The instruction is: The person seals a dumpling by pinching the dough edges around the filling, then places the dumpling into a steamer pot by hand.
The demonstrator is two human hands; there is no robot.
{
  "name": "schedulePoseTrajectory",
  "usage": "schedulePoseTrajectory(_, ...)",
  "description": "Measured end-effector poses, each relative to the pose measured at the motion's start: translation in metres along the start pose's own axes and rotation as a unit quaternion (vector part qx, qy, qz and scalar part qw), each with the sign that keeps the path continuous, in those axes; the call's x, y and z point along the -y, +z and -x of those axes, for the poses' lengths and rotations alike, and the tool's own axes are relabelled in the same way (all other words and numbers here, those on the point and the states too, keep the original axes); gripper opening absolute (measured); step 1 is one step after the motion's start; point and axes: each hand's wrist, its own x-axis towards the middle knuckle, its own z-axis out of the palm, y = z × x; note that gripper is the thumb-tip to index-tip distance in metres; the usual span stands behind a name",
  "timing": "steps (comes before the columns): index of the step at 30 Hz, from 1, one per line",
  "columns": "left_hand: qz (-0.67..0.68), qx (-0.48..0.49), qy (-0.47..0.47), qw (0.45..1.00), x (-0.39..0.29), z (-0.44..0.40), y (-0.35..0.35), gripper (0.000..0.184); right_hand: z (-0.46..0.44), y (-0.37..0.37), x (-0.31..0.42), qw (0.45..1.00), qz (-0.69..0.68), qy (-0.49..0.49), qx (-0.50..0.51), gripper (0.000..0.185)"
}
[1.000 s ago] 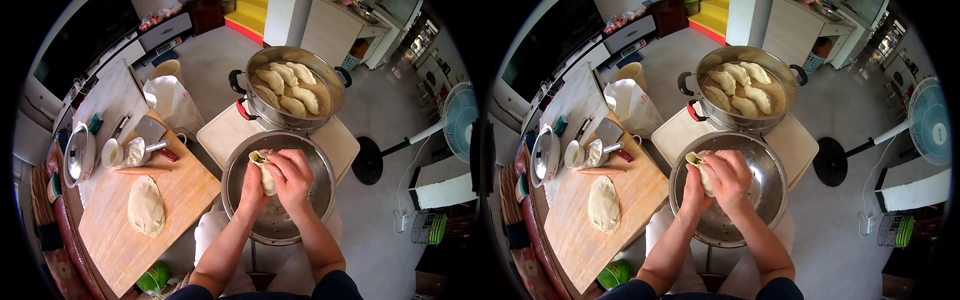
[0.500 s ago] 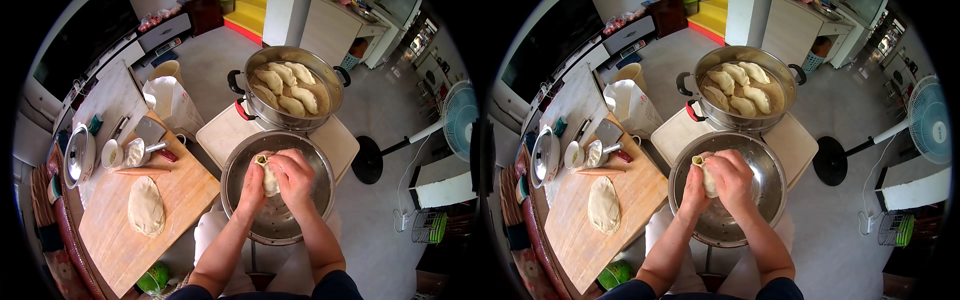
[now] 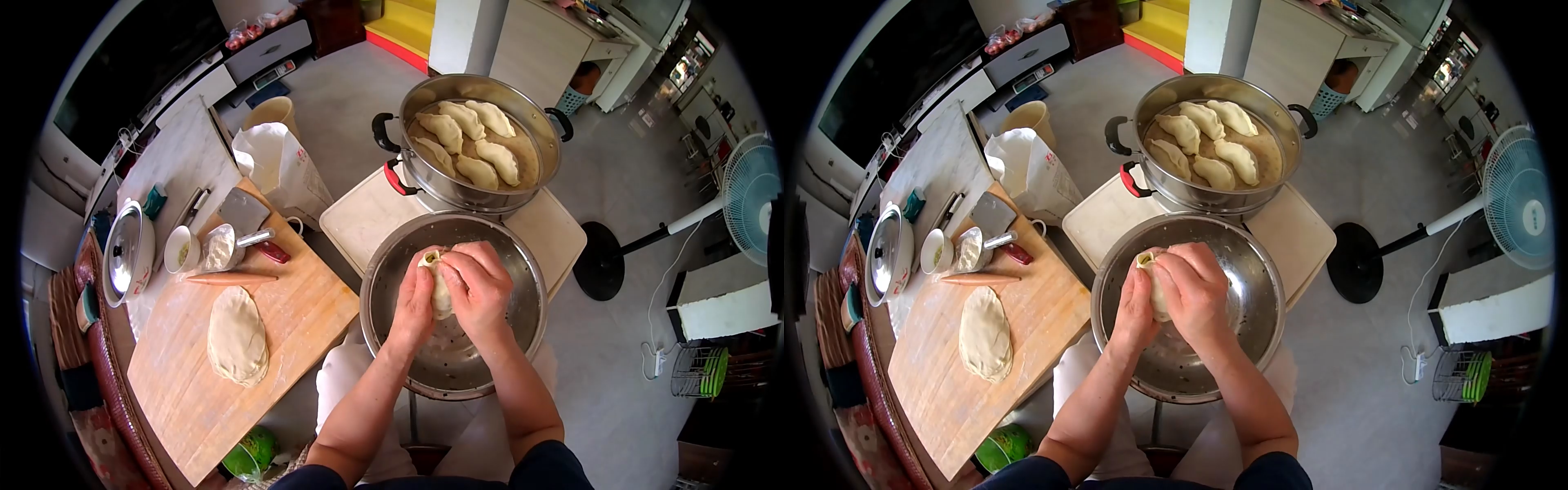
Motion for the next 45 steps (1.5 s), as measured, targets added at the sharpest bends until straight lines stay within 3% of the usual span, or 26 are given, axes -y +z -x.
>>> schedulePoseTrajectory(3, 0.005, -0.009, -0.014, 1.0, 0.003, 0.0, -0.003, 0.049, 0.0, -0.002, -0.003, 1.0, 0.008, -0.003, 0.017, 0.021)
schedulePoseTrajectory(9, 0.037, -0.004, -0.038, 0.999, -0.003, -0.003, -0.004, 0.051, -0.003, -0.01, 0.004, 0.994, -0.002, 0.102, 0.048, 0.026)
schedulePoseTrajectory(18, 0.01, 0.0, -0.041, 0.999, 0.003, -0.003, -0.008, 0.047, 0.0, -0.006, -0.005, 0.999, 0.004, 0.034, 0.024, 0.019)
schedulePoseTrajectory(21, 0.003, -0.008, -0.057, 0.998, -0.003, -0.003, -0.006, 0.047, -0.003, -0.013, 0.0, 0.987, -0.054, 0.139, 0.067, 0.016)
schedulePoseTrajectory(24, 0.01, 0.015, -0.122, 0.992, -0.011, -0.004, -0.012, 0.056, -0.021, -0.024, 0.0, 0.976, -0.142, 0.142, 0.088, 0.02)
schedulePoseTrajectory(28, 0.019, 0.06, -0.198, 0.978, -0.022, -0.002, -0.013, 0.062, -0.026, -0.03, -0.018, 0.964, -0.159, 0.073, 0.202, 0.024)
schedulePoseTrajectory(31, 0.039, 0.083, -0.222, 0.971, -0.024, -0.002, -0.019, 0.063, -0.027, -0.032, -0.026, 0.957, -0.169, 0.068, 0.225, 0.022)
schedulePoseTrajectory(37, 0.015, 0.103, -0.239, 0.966, -0.027, -0.001, -0.022, 0.063, -0.029, -0.039, -0.03, 0.942, -0.187, 0.093, 0.261, 0.014)
schedulePoseTrajectory(40, 0.016, 0.11, -0.237, 0.965, -0.026, 0.0, -0.025, 0.064, -0.03, -0.04, -0.033, 0.944, -0.164, 0.056, 0.28, 0.011)
schedulePoseTrajectory(45, -0.02, 0.098, -0.211, 0.972, -0.025, -0.001, -0.027, 0.063, -0.03, -0.043, -0.017, 0.938, -0.166, 0.141, 0.27, 0.016)
